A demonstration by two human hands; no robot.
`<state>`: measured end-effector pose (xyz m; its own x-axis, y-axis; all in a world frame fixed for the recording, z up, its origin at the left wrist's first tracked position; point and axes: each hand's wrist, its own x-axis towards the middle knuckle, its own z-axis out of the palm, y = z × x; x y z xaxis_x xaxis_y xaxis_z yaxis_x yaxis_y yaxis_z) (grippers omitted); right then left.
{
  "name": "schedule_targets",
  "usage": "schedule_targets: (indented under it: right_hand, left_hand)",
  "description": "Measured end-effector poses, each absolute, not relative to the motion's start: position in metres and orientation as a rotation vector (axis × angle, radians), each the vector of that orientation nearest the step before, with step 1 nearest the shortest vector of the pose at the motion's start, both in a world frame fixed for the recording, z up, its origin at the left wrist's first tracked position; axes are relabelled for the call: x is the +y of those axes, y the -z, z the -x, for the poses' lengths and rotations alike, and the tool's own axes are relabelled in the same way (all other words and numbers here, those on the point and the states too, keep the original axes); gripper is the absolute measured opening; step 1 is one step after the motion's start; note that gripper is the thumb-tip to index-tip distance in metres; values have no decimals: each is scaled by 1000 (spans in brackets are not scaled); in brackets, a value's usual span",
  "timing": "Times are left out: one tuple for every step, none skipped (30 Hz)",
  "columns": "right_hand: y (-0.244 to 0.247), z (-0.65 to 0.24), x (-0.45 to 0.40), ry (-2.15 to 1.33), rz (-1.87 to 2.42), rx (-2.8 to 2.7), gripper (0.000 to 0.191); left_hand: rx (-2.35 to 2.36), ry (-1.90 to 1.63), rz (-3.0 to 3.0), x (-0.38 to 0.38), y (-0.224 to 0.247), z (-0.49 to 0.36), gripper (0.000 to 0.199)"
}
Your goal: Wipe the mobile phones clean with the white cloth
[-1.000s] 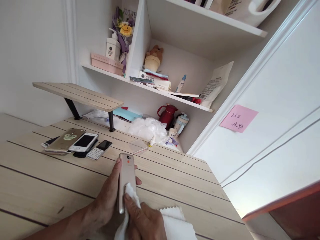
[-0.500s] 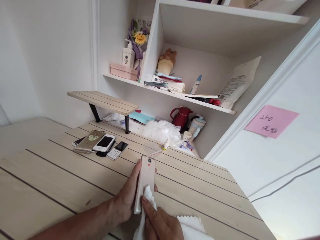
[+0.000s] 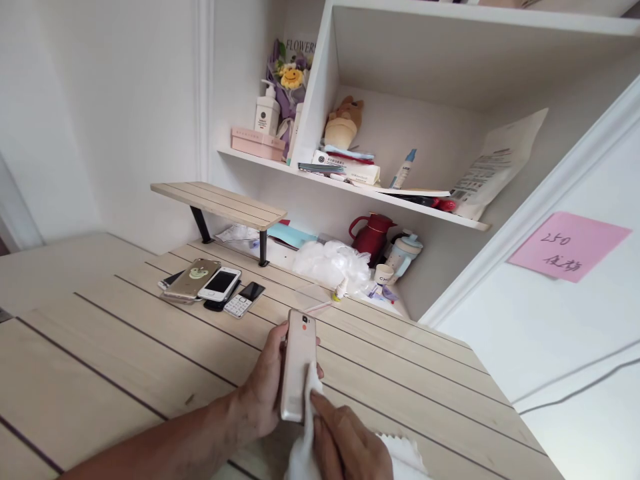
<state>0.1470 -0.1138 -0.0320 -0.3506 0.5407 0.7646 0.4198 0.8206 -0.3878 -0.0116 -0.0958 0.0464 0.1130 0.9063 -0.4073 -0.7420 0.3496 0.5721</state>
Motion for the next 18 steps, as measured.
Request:
schedule_targets:
  right_hand:
    - [33, -147, -112, -170, 706, -1978, 31]
    - [34, -146, -110, -155, 704, -1975, 32]
    - [36, -145, -110, -98, 699, -1987, 33]
    - [39, -144, -111, -6, 691, -2008, 35]
    - [41, -142, -112, 92, 681, -2029, 39]
    - [44, -142, -112, 164, 671, -2045, 44]
    - [46, -142, -112, 193, 664, -2052, 46]
    - [48, -142, -112, 178, 666, -2047, 47]
    - [50, -143, -111, 124, 682, -2035, 45]
    - [51, -144, -109, 49, 705, -2018, 43]
    - [52, -144, -108, -25, 725, -2000, 42]
    - [52, -144, -108, -77, 737, -1985, 41]
    - [52, -143, -109, -98, 736, -1979, 41]
    - [53, -141, -110, -82, 725, -1983, 42]
    - [53, -139, -112, -30, 706, -1991, 44]
    - [53, -137, -114, 39, 690, -2000, 47]
    - [52, -135, -116, 101, 678, -2009, 50]
    - [52, -134, -117, 134, 671, -2015, 51]
  left_hand:
    - [792, -1237, -244, -96, -47, 10, 52]
    - [809, -1259, -247, -97, -47, 9, 50]
    - [843, -1289, -260, -97, -46, 8, 49]
    - [887, -1325, -278, -98, -45, 7, 48]
    - [935, -1359, -294, -98, -44, 6, 49]
    - [981, -1386, -304, -97, -41, 5, 51]
    - [1014, -1407, -306, -97, -39, 5, 53]
    - [1025, -1421, -300, -97, -37, 4, 54]
    - [1015, -1438, -291, -96, -35, 4, 55]
    - [995, -1462, -279, -96, -33, 4, 55]
    - [975, -1481, -265, -96, -32, 4, 54]
    - [968, -1491, -254, -96, -31, 4, 53]
    - [985, -1490, -249, -96, -30, 3, 54]
    - [1030, -1480, -258, -97, -30, 3, 55]
    - [1088, -1462, -279, -98, -30, 3, 58]
    - [1145, -1441, -308, -99, -30, 3, 62]
    - [1191, -1430, -335, -100, -30, 3, 64]
    - [1219, -1432, -350, -100, -30, 3, 66]
